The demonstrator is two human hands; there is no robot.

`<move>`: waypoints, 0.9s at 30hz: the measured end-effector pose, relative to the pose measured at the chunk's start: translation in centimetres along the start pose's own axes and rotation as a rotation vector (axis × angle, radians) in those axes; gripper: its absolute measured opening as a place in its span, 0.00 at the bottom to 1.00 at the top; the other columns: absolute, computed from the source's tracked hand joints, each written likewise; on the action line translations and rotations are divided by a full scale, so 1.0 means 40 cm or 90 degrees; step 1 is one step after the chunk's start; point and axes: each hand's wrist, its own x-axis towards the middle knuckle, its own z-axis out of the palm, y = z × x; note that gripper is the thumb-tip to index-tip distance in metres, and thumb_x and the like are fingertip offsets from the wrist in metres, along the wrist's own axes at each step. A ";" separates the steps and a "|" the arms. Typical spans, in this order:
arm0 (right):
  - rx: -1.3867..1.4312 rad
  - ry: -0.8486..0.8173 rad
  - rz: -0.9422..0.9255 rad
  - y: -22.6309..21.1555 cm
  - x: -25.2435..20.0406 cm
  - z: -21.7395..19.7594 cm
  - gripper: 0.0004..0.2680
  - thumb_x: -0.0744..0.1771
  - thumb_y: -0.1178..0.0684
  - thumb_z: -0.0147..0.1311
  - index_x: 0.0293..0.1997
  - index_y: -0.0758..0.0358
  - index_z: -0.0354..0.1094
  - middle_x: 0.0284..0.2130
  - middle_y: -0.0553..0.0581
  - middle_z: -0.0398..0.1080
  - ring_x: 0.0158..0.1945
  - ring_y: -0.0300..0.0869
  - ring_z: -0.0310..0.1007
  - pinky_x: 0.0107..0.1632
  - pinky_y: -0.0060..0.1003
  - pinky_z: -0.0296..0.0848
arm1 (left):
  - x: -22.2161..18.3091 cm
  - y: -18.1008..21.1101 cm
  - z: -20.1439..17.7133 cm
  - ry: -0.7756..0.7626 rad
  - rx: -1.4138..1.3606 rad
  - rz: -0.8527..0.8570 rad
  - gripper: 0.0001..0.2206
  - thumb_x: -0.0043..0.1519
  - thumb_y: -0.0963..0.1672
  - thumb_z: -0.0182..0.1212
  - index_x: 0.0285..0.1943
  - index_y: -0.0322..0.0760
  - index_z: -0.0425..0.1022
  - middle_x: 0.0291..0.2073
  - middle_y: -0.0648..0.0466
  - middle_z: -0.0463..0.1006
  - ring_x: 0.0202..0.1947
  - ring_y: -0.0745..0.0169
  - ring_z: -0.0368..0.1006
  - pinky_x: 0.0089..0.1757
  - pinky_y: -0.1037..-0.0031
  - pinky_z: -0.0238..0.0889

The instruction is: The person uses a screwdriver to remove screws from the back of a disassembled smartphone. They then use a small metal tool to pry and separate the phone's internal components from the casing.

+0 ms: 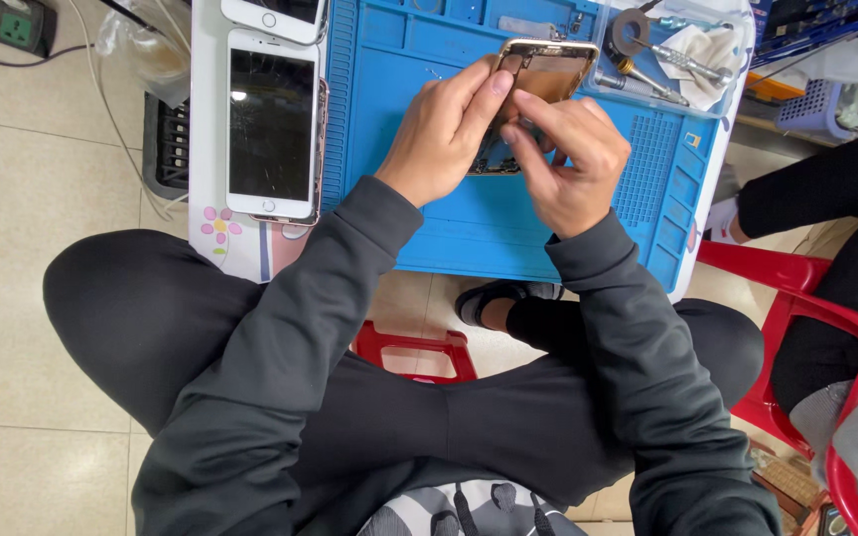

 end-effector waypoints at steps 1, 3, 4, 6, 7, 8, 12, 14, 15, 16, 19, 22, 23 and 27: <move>-0.001 0.002 -0.001 0.000 0.009 0.000 0.09 0.71 0.64 0.66 0.57 0.65 0.75 0.37 0.57 0.79 0.31 0.45 0.68 0.45 0.43 0.69 | 0.001 -0.008 0.000 0.000 0.001 0.002 0.18 0.75 0.52 0.39 0.39 0.41 0.67 0.20 0.59 0.55 0.21 0.66 0.49 0.28 0.68 0.41; -0.010 -0.048 -0.024 -0.003 0.021 0.000 0.08 0.75 0.55 0.59 0.59 0.65 0.74 0.38 0.58 0.75 0.33 0.47 0.66 0.42 0.45 0.67 | -0.002 -0.025 0.001 0.011 -0.013 -0.002 0.18 0.76 0.52 0.40 0.36 0.41 0.62 0.22 0.59 0.57 0.24 0.66 0.51 0.29 0.68 0.45; -0.010 -0.047 -0.021 -0.008 0.024 -0.002 0.08 0.75 0.55 0.59 0.59 0.65 0.74 0.38 0.58 0.75 0.33 0.47 0.66 0.42 0.45 0.67 | -0.003 -0.030 0.001 0.008 -0.013 -0.003 0.18 0.76 0.52 0.40 0.36 0.41 0.62 0.22 0.59 0.57 0.24 0.66 0.51 0.29 0.68 0.45; 0.009 -0.078 -0.013 -0.017 0.032 -0.008 0.08 0.75 0.60 0.53 0.63 0.66 0.70 0.42 0.60 0.76 0.35 0.48 0.67 0.45 0.46 0.67 | -0.002 -0.043 0.000 0.009 -0.008 -0.014 0.19 0.76 0.52 0.41 0.33 0.43 0.56 0.22 0.60 0.53 0.24 0.67 0.46 0.29 0.68 0.42; 0.008 -0.076 -0.012 -0.016 0.031 -0.011 0.08 0.75 0.60 0.53 0.63 0.66 0.70 0.42 0.60 0.76 0.35 0.48 0.67 0.45 0.46 0.67 | 0.001 -0.041 -0.003 0.007 -0.008 -0.012 0.19 0.76 0.52 0.41 0.33 0.43 0.56 0.22 0.60 0.53 0.24 0.67 0.46 0.29 0.68 0.42; 0.022 -0.087 0.000 -0.015 0.029 -0.013 0.09 0.74 0.62 0.55 0.63 0.66 0.70 0.42 0.59 0.76 0.36 0.48 0.68 0.46 0.46 0.67 | 0.002 -0.039 -0.005 0.003 -0.002 -0.029 0.19 0.76 0.53 0.41 0.33 0.42 0.57 0.22 0.60 0.55 0.24 0.67 0.48 0.29 0.68 0.43; 0.101 -0.069 0.067 -0.012 0.003 -0.004 0.10 0.74 0.61 0.60 0.64 0.59 0.70 0.48 0.56 0.77 0.36 0.46 0.67 0.45 0.45 0.69 | 0.003 -0.027 -0.014 -0.014 -0.010 -0.035 0.21 0.75 0.54 0.40 0.34 0.40 0.66 0.22 0.59 0.65 0.23 0.67 0.56 0.29 0.69 0.48; 0.099 -0.032 0.068 -0.008 0.003 0.008 0.10 0.73 0.61 0.63 0.61 0.60 0.72 0.45 0.57 0.77 0.33 0.44 0.65 0.44 0.43 0.69 | 0.004 -0.034 -0.010 -0.019 -0.004 -0.040 0.20 0.75 0.53 0.41 0.34 0.41 0.63 0.21 0.60 0.59 0.23 0.67 0.52 0.29 0.69 0.45; 0.096 0.001 0.071 -0.007 -0.003 0.011 0.09 0.71 0.61 0.66 0.58 0.61 0.74 0.41 0.58 0.78 0.29 0.42 0.63 0.43 0.41 0.70 | 0.000 -0.038 -0.003 -0.024 -0.001 -0.049 0.19 0.75 0.53 0.42 0.34 0.42 0.60 0.20 0.61 0.54 0.23 0.68 0.48 0.28 0.69 0.42; 0.095 0.003 0.072 -0.009 -0.001 0.006 0.09 0.71 0.61 0.66 0.58 0.61 0.74 0.41 0.58 0.78 0.29 0.42 0.63 0.43 0.41 0.70 | 0.003 -0.033 -0.005 -0.025 -0.002 -0.048 0.19 0.75 0.53 0.42 0.34 0.42 0.60 0.20 0.61 0.54 0.23 0.68 0.48 0.28 0.69 0.42; 0.077 -0.047 0.058 -0.016 0.002 -0.008 0.08 0.74 0.58 0.57 0.62 0.62 0.72 0.47 0.60 0.77 0.36 0.47 0.70 0.46 0.45 0.71 | 0.005 -0.023 -0.007 -0.022 -0.016 -0.017 0.20 0.75 0.53 0.41 0.41 0.37 0.72 0.28 0.56 0.76 0.26 0.64 0.65 0.30 0.69 0.55; 0.098 -0.046 0.077 -0.014 0.001 -0.010 0.10 0.74 0.64 0.55 0.64 0.64 0.71 0.44 0.60 0.76 0.35 0.46 0.66 0.44 0.43 0.69 | 0.006 -0.018 -0.007 -0.035 -0.023 -0.035 0.19 0.75 0.53 0.41 0.36 0.40 0.67 0.23 0.59 0.61 0.24 0.67 0.54 0.30 0.70 0.48; 0.088 -0.013 0.071 -0.006 -0.002 -0.009 0.10 0.72 0.64 0.61 0.61 0.64 0.72 0.39 0.60 0.75 0.32 0.45 0.64 0.41 0.42 0.68 | 0.008 -0.012 -0.006 -0.043 -0.021 -0.033 0.19 0.75 0.53 0.41 0.43 0.39 0.71 0.22 0.59 0.60 0.24 0.67 0.54 0.29 0.70 0.47; 0.075 0.003 0.061 -0.022 0.005 -0.002 0.09 0.72 0.61 0.63 0.60 0.63 0.74 0.38 0.58 0.74 0.30 0.43 0.60 0.40 0.42 0.67 | 0.004 -0.006 -0.010 -0.043 -0.019 -0.027 0.19 0.75 0.53 0.40 0.44 0.38 0.71 0.23 0.59 0.65 0.25 0.66 0.57 0.31 0.71 0.51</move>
